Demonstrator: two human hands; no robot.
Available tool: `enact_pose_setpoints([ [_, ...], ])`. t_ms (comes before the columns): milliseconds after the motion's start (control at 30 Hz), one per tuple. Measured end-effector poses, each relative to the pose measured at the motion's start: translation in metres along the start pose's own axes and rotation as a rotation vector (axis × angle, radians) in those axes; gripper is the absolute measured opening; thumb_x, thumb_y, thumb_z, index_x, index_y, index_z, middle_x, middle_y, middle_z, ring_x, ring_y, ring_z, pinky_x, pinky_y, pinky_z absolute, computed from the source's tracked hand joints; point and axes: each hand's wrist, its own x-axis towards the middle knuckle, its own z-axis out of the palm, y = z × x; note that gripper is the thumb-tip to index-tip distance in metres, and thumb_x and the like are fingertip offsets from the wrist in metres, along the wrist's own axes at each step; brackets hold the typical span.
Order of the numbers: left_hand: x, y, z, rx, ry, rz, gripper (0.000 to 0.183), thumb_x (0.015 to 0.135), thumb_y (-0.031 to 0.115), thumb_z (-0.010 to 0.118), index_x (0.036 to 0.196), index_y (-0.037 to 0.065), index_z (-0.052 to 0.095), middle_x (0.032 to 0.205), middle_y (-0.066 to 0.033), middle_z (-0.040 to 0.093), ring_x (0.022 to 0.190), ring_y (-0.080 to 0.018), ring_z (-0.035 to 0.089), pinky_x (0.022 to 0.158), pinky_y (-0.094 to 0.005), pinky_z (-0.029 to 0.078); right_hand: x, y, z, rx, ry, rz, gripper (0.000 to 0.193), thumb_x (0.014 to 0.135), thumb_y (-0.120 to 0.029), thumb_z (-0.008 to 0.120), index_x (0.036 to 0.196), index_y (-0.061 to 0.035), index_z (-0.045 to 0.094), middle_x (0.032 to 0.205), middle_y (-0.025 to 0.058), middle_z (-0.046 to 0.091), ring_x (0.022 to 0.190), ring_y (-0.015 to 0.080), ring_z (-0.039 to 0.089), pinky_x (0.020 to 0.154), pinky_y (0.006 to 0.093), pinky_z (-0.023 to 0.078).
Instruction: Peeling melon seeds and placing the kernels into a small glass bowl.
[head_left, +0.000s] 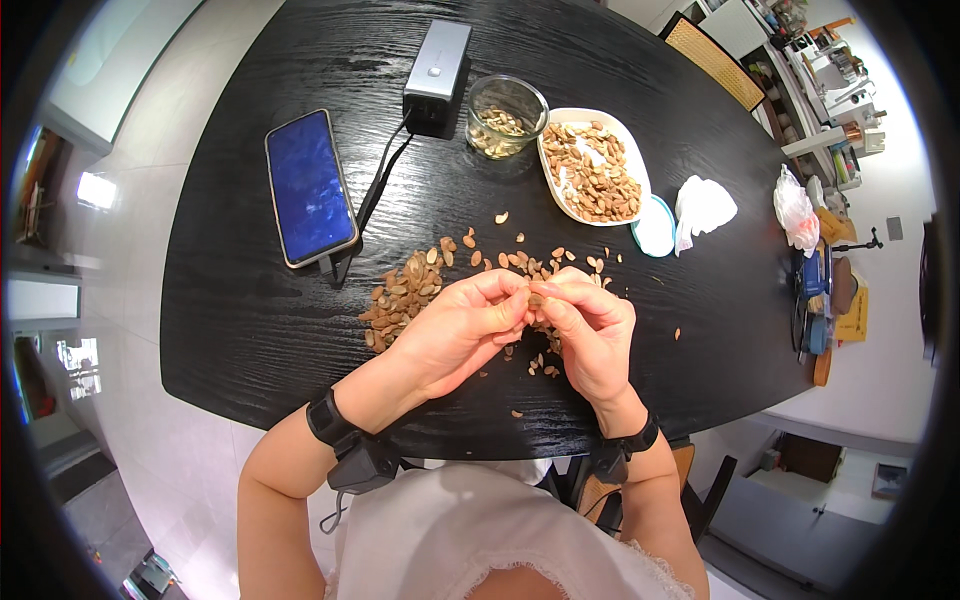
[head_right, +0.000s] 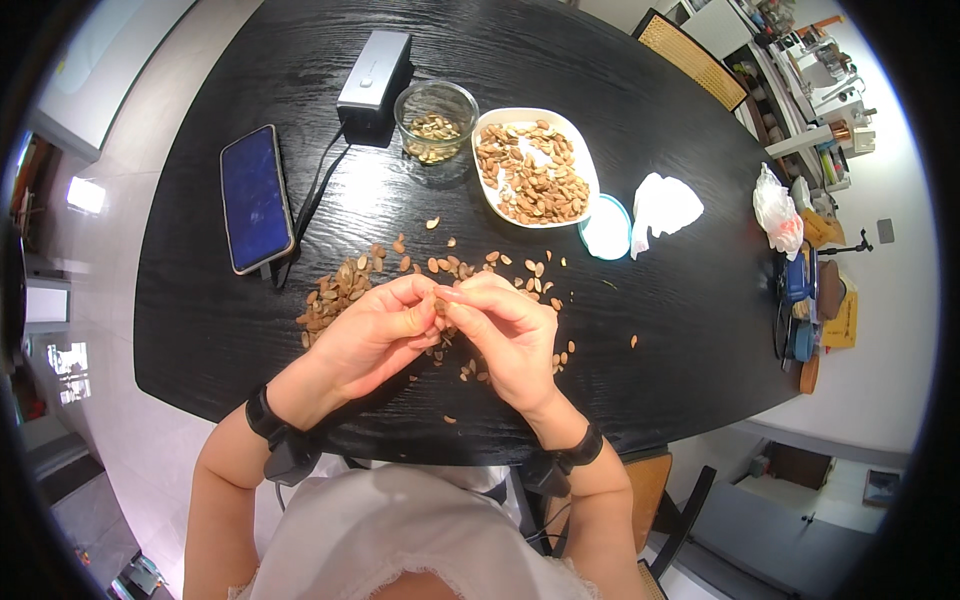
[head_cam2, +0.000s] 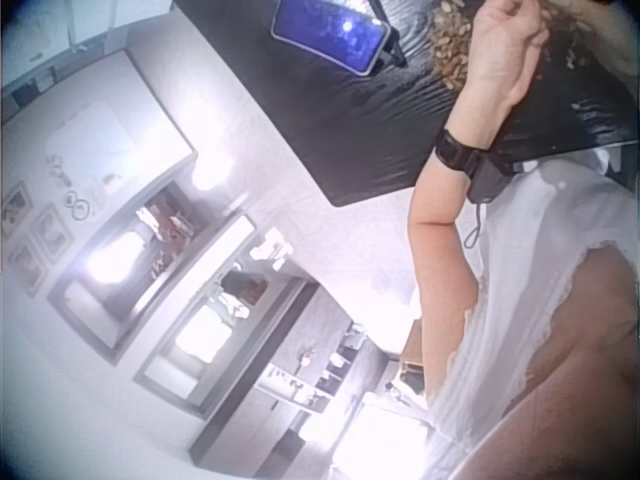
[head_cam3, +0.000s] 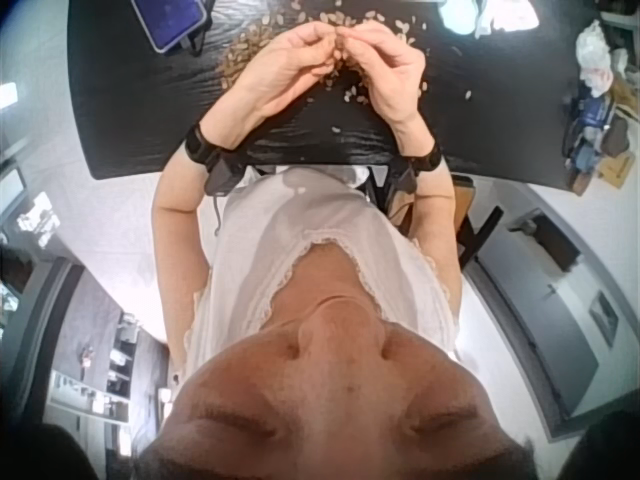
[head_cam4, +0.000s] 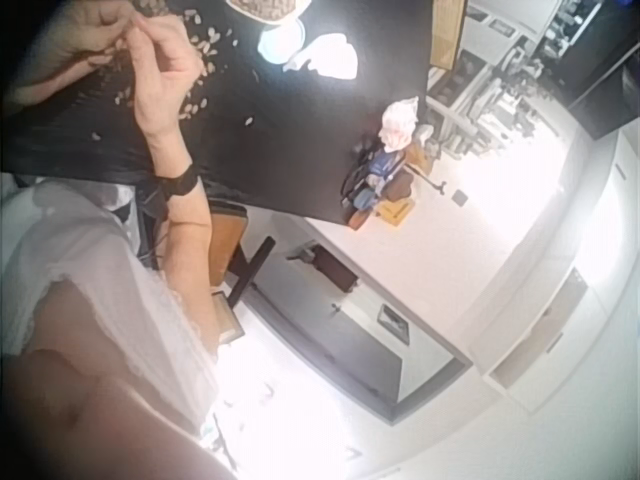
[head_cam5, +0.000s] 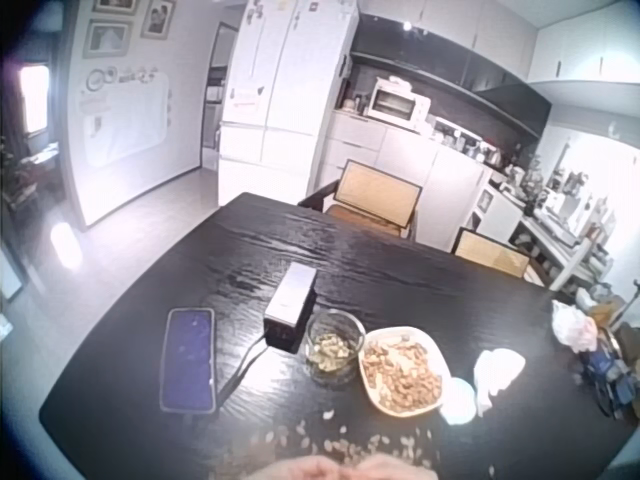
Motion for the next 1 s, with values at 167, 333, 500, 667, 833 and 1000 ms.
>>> enact_pose_setpoints([
  [167, 0.0, 0.001, 0.0, -0.001, 0.003, -0.001, 0.014, 0.091, 0.015, 0.063, 0.099, 0.005, 0.061, 0.089, -0.0015, 0.058, 0.078, -0.0078, 0.05, 0.07, -0.0207, 0.041, -0.001, 0.001, 0.001, 0.054, -0.001, 0.004, 0.02, 0.086, 0.007, 0.059, 0.104, 0.004, 0.067, 0.092, 0.0096, 0.063, 0.083, 0.0138, 0.059, 0.075, 0.0243, 0.047],
  [333, 0.0, -0.001, 0.0, -0.01, -0.002, 0.006, 0.015, 0.09, 0.016, 0.064, 0.099, 0.005, 0.06, 0.087, -0.0009, 0.057, 0.077, -0.0076, 0.049, 0.07, -0.0206, 0.041, -0.001, 0.001, 0.002, 0.088, 0.001, 0.028, 0.019, 0.086, 0.008, 0.058, 0.103, 0.0044, 0.067, 0.092, 0.009, 0.061, 0.084, 0.0137, 0.058, 0.076, 0.024, 0.046],
  [500, 0.0, -0.001, 0.002, 0.006, 0.013, 0.002, 0.013, 0.091, 0.015, 0.063, 0.097, 0.005, 0.059, 0.087, -0.0005, 0.057, 0.076, -0.0069, 0.049, 0.069, -0.0202, 0.04, -0.001, 0.0, 0.002, 0.124, -0.002, 0.052, 0.018, 0.086, 0.008, 0.058, 0.102, 0.0044, 0.067, 0.092, 0.0085, 0.061, 0.084, 0.0136, 0.058, 0.076, 0.0241, 0.046],
  [667, -0.001, -0.003, 0.009, 0.109, 0.047, 0.009, 0.014, 0.097, 0.018, 0.053, 0.097, 0.004, 0.056, 0.085, 0.0007, 0.054, 0.074, -0.0057, 0.046, 0.067, -0.0189, 0.039, 0.0, 0.001, 0.004, -0.046, 0.043, -0.028, 0.013, 0.087, 0.008, 0.058, 0.097, 0.0052, 0.066, 0.088, 0.0081, 0.06, 0.081, 0.0127, 0.058, 0.074, 0.0239, 0.047],
  [833, -0.001, -0.004, 0.019, 0.28, 0.083, 0.055, 0.017, 0.1, 0.021, 0.047, 0.092, 0.007, 0.053, 0.085, 0.0027, 0.05, 0.071, -0.0038, 0.042, 0.063, -0.0181, 0.036, -0.001, 0.002, 0.008, -0.024, 0.139, -0.038, 0.005, 0.088, 0.005, 0.059, 0.088, 0.0044, 0.063, 0.088, 0.0082, 0.062, 0.077, 0.0106, 0.058, 0.071, 0.0224, 0.047],
  [1000, -0.001, -0.003, 0.013, 0.279, 0.037, 0.099, 0.014, 0.099, 0.02, 0.05, 0.09, 0.009, 0.052, 0.085, 0.0033, 0.05, 0.074, -0.004, 0.043, 0.065, -0.0185, 0.036, -0.001, -0.001, 0.007, 0.085, 0.143, 0.103, 0.008, 0.088, 0.003, 0.06, 0.092, 0.0046, 0.066, 0.088, 0.0078, 0.063, 0.077, 0.011, 0.058, 0.07, 0.0221, 0.047],
])
